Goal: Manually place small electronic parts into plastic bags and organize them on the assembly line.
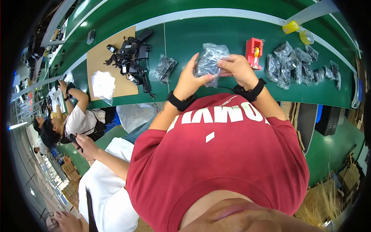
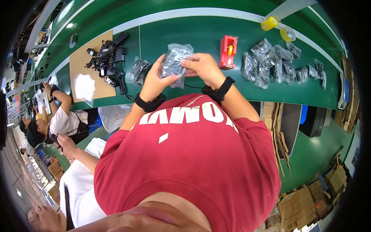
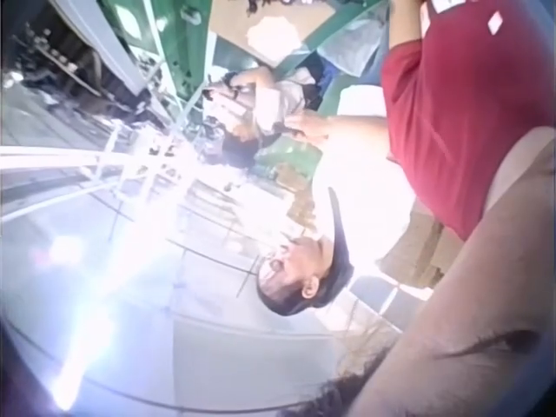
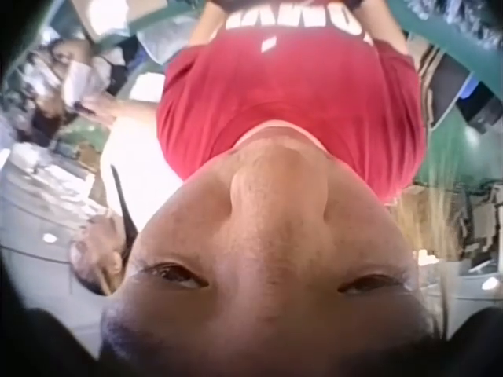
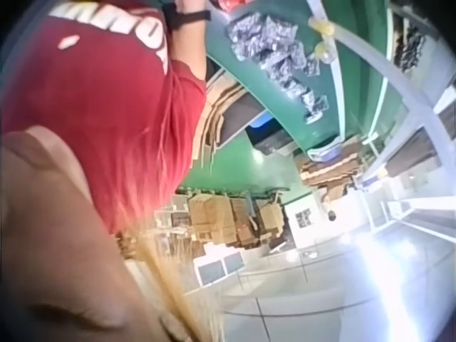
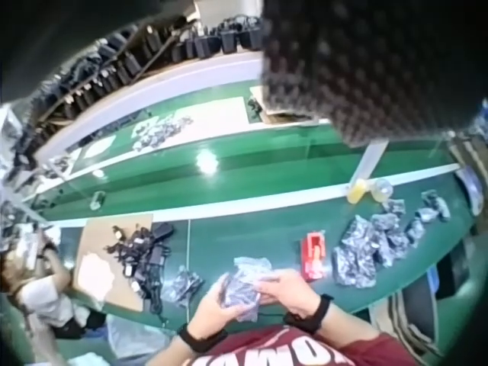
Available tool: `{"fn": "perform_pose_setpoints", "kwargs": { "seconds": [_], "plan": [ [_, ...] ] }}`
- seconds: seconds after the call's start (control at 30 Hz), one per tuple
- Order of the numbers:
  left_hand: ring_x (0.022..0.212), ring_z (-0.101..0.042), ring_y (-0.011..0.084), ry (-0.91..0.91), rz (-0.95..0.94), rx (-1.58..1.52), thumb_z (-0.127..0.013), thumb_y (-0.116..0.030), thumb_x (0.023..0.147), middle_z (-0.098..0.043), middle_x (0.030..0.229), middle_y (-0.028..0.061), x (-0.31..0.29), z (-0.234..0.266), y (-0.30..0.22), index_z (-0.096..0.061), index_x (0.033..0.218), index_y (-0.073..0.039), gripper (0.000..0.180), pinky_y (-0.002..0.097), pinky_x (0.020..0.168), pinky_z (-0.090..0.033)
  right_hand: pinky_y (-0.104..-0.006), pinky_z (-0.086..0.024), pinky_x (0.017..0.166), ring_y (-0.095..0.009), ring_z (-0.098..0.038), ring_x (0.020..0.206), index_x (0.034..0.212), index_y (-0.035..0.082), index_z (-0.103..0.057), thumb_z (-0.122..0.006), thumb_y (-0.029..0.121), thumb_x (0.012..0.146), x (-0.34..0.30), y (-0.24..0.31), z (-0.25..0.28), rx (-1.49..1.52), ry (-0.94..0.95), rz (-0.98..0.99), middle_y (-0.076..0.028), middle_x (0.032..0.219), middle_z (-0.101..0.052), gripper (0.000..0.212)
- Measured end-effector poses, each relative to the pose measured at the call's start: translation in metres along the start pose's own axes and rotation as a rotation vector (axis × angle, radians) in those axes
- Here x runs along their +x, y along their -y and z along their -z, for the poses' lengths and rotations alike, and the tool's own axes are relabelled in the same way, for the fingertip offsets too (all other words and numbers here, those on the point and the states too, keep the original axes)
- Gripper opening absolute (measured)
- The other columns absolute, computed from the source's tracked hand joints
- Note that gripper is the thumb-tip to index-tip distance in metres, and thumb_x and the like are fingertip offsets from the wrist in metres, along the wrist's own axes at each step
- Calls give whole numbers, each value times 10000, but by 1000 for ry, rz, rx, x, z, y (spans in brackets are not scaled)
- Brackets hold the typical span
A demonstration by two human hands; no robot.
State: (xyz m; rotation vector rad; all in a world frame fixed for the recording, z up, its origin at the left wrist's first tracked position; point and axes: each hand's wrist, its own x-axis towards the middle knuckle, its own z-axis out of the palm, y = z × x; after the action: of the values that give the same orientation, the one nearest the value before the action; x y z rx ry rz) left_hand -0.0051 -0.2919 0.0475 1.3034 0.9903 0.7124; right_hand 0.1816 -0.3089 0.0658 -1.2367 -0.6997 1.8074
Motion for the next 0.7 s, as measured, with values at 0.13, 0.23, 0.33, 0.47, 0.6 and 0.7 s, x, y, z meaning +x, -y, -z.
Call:
{"fn": "perform_pose_setpoints", "kwargs": {
  "seconds": [0.13, 0.23, 0.33, 0.47, 0.6, 0.7],
  "plan": [
    [979, -498, 307, -102, -109, 457, -768, -233, 552, -472, 1075, 227, -2, -7, -6, -252, 1251, 68, 920, 331, 827, -417, -245, -505, 640, -133, -598, 702, 939, -45, -574, -624, 148, 771, 2, -13, 0, -19, -99, 53, -86, 833, -607, 261],
    [949, -532, 278, -183, -274, 750, -738, -165, 565, -435, 1126, 222, -4, -21, -7, -276, 1244, 45, 848, 315, 767, -452, -239, -500, 637, -131, -594, 707, 929, -47, -577, -634, 149, 763, -1, -14, -6, -27, -141, 79, -86, 818, -607, 263],
    [922, -544, 302, -192, -252, 535, -721, -181, 547, -479, 1072, 222, 1, -26, 1, -299, 1226, 38, 829, 333, 759, -451, -233, -492, 625, -129, -589, 691, 923, -56, -577, -643, 154, 755, -1, -18, -10, -51, -164, 128, -94, 792, -607, 278],
    [943, -539, 285, -183, -78, 450, -701, -167, 564, -517, 1028, 205, -1, -30, 1, -314, 1214, 34, 783, 332, 786, -435, -235, -482, 638, -133, -580, 736, 943, -54, -563, -630, 183, 766, 0, -20, -8, -119, -143, 147, -95, 848, -601, 303],
    [922, -520, 334, -207, -164, 622, -683, -146, 563, -515, 1001, 209, -4, -34, 5, -310, 1205, 28, 762, 363, 722, -458, -251, -474, 683, -139, -572, 791, 980, -38, -548, -591, 217, 790, 1, -23, -2, -175, -76, 50, -86, 906, -589, 321],
    [912, -522, 327, -223, -174, 697, -670, -138, 570, -523, 984, 199, -6, -33, 4, -327, 1202, 34, 739, 358, 753, -436, -262, -461, 720, -139, -568, 799, 999, -17, -547, -577, 202, 791, 1, -23, -3, -45, -39, 58, -84, 917, -586, 303]
  ]
}}
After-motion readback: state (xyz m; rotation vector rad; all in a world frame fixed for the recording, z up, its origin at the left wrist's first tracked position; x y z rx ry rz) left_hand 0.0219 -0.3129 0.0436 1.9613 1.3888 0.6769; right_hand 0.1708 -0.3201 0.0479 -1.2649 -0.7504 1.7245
